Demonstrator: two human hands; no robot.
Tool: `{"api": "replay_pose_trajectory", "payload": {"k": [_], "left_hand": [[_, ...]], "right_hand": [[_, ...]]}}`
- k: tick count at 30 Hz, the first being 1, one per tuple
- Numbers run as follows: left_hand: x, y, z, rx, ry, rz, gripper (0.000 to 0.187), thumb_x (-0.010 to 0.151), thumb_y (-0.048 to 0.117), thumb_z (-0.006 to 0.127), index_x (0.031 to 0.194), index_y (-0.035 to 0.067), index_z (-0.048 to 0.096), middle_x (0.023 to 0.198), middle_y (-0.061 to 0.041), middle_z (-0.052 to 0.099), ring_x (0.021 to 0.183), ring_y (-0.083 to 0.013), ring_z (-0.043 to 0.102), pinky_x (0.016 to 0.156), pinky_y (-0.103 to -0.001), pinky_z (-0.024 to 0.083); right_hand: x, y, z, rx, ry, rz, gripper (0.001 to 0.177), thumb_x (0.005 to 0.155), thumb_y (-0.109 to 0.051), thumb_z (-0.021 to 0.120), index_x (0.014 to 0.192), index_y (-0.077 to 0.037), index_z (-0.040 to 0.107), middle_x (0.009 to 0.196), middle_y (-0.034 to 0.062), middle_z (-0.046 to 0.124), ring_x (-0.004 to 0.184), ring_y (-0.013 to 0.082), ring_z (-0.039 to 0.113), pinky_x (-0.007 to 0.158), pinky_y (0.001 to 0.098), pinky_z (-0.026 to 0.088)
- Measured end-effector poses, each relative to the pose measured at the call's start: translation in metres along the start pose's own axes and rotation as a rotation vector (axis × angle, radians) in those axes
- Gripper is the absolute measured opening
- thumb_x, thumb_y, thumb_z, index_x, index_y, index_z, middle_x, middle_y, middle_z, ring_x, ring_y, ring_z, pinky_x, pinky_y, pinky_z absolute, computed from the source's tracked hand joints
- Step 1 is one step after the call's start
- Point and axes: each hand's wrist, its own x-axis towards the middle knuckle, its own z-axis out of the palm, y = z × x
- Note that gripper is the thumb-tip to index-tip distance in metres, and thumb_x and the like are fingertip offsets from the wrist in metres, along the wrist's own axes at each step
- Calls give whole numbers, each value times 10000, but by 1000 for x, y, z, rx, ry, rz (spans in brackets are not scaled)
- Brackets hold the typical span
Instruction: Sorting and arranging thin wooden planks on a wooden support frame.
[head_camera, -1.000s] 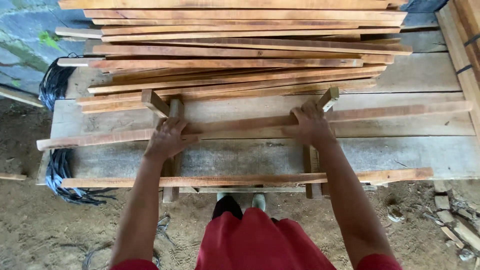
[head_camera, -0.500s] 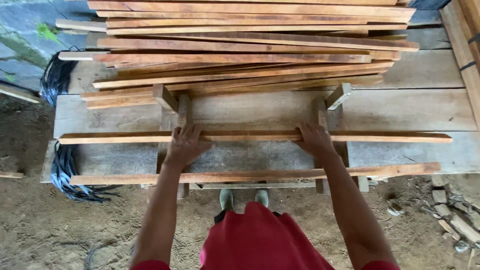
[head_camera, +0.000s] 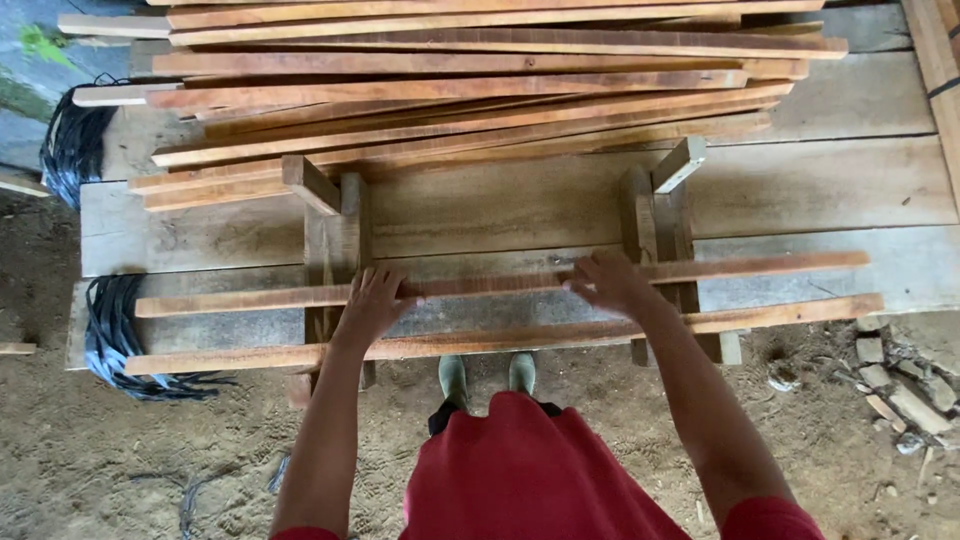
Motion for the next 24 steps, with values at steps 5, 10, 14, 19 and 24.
{"api": "replay_pose_trajectory", "payload": {"k": [5,10,14,19,24], "left_hand": [[11,10,-8,-128,-117,-98,543,995,667,467,1160,173,622,1107,-90,638,1155,-273,599,1069,-500,428],[24,10,-29,-134,-381,-169,716,983,771,309,1051,180,706,1065,-132,750,1084,-346,713,983,-525,510],[21,20,-59,-256,-517,-219,658,967,724,414,1069,158,732,1089,-171,767,1110,-398,709,978,-527,511],[3,16,-47,-392,-659,-260,806,946,810,422,1151,88,716,1093,-209,756,1103,-385,708,978,-492,501],[-9,35,-73,-250,-802,-232,854,930,837,381,1313,119,642,1340,-179,677,1298,-374,617,1097,-495,470]], "right_hand": [[-4,2,-13,126,-52,-33,476,1054,-505,466,1280,-120,631,1069,161,680,1066,358,701,962,488,524],[-12,-20,-65,314,-331,155,575,1050,-598,419,1259,-116,654,1230,198,703,1202,415,659,1036,550,494],[-9,-18,-63,390,-440,200,596,1025,-624,480,1265,-117,680,1266,199,714,1241,413,653,1042,543,489],[-26,-31,-71,434,-502,194,589,1024,-598,518,1246,-85,704,1234,220,720,1233,418,655,1041,522,495],[-41,-36,-65,338,-545,208,605,972,-624,535,1244,-119,725,1220,216,730,1236,427,649,1051,524,499]]}}
